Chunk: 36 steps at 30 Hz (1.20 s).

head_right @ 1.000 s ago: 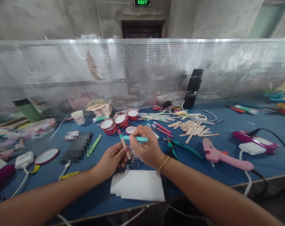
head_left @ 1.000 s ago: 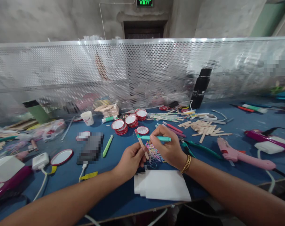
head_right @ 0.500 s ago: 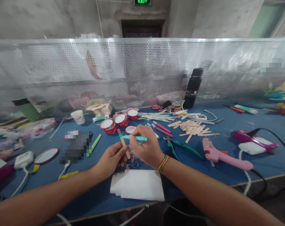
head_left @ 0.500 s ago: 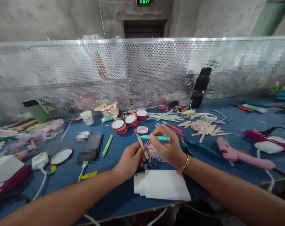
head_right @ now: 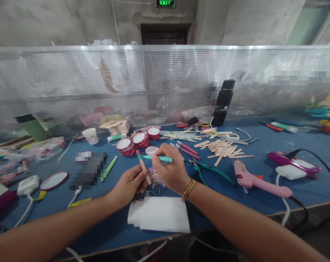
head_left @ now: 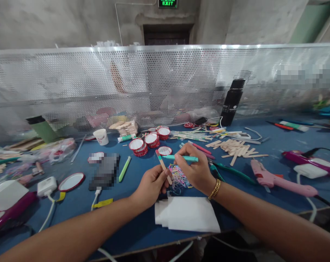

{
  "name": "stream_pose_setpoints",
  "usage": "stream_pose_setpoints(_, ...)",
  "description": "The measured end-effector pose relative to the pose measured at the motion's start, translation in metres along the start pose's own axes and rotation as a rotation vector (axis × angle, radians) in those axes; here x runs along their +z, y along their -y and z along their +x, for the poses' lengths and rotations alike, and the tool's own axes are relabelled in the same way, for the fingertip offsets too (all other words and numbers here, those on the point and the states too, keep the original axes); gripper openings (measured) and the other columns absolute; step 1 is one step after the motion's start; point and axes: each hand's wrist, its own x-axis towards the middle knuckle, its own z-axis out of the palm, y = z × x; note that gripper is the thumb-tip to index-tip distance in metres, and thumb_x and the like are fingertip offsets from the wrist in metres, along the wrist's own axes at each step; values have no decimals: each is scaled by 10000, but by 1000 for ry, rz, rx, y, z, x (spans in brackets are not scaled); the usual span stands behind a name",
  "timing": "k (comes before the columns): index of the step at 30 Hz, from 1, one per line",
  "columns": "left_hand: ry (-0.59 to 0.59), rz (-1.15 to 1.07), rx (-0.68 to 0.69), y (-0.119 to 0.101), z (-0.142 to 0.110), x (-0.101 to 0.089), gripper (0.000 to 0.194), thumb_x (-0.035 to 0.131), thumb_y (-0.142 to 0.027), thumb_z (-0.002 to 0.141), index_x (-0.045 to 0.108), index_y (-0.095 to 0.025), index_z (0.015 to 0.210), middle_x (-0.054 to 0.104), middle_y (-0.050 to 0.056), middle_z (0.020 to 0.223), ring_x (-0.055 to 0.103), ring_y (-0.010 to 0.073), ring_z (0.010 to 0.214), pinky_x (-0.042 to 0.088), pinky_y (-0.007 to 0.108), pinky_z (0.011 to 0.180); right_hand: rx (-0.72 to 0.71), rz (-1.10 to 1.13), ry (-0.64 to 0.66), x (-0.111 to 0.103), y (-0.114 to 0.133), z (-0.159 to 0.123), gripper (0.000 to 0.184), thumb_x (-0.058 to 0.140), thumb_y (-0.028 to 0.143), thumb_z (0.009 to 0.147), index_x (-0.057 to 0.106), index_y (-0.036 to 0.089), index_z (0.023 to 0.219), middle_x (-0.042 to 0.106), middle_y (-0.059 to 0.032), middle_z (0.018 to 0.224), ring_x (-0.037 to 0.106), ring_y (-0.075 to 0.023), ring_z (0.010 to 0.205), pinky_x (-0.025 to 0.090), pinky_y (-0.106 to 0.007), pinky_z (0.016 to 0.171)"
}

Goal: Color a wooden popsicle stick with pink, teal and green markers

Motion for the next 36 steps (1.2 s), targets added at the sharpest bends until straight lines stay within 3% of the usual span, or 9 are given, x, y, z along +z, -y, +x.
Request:
stream_pose_setpoints(15,5,-7,-15,2,-1,-1,449,573,-610,820,507,-180,709,521,-45,568,441,57,424,311,188,414,-40,31,44,0,0,-1,178,535,220,875,525,218,698,551,10,668,521,-153,660,414,-311,659)
stream_pose_setpoints(19,-5,-7,-26,0,-2,-1,444,581,-604,814,513,-178,707,521,-46,563,443,56,423,300,189,414,-7,6,-17,0,-2,-1,190,542,203,870,506,223,684,555,12,656,534,-151,644,431,-315,658)
stream_pose_setpoints(24,-2,-47,-51,-1,-3,-1,438,592,-601,803,514,-179,716,532,-45,562,447,59,419,281,189,413,15,76,-9,0,-7,-1,73,552,290,933,607,242,936,676,-18,827,641,-179,792,490,-332,734)
stream_pose_setpoints(27,-13,-61,-44,-1,-3,-1,440,589,-603,802,504,-181,709,522,-50,558,443,58,419,283,191,416,-13,104,53,1,-8,-3,155,521,311,968,634,261,1061,711,-21,884,665,-180,846,499,-333,762)
stream_pose_setpoints(32,-25,-104,-25,0,-3,-1,436,576,-603,816,484,-188,719,497,-62,547,402,52,411,264,193,411,-72,95,103,0,-2,-6,184,491,295,983,665,247,1019,688,-1,763,644,-168,763,477,-349,762)
stream_pose_setpoints(36,-23,-106,-6,0,-4,-1,443,569,-603,830,476,-190,700,477,-65,526,381,56,411,259,195,409,-143,73,79,-5,4,-7,263,437,274,986,698,255,1013,680,-19,785,634,-180,780,458,-367,756)
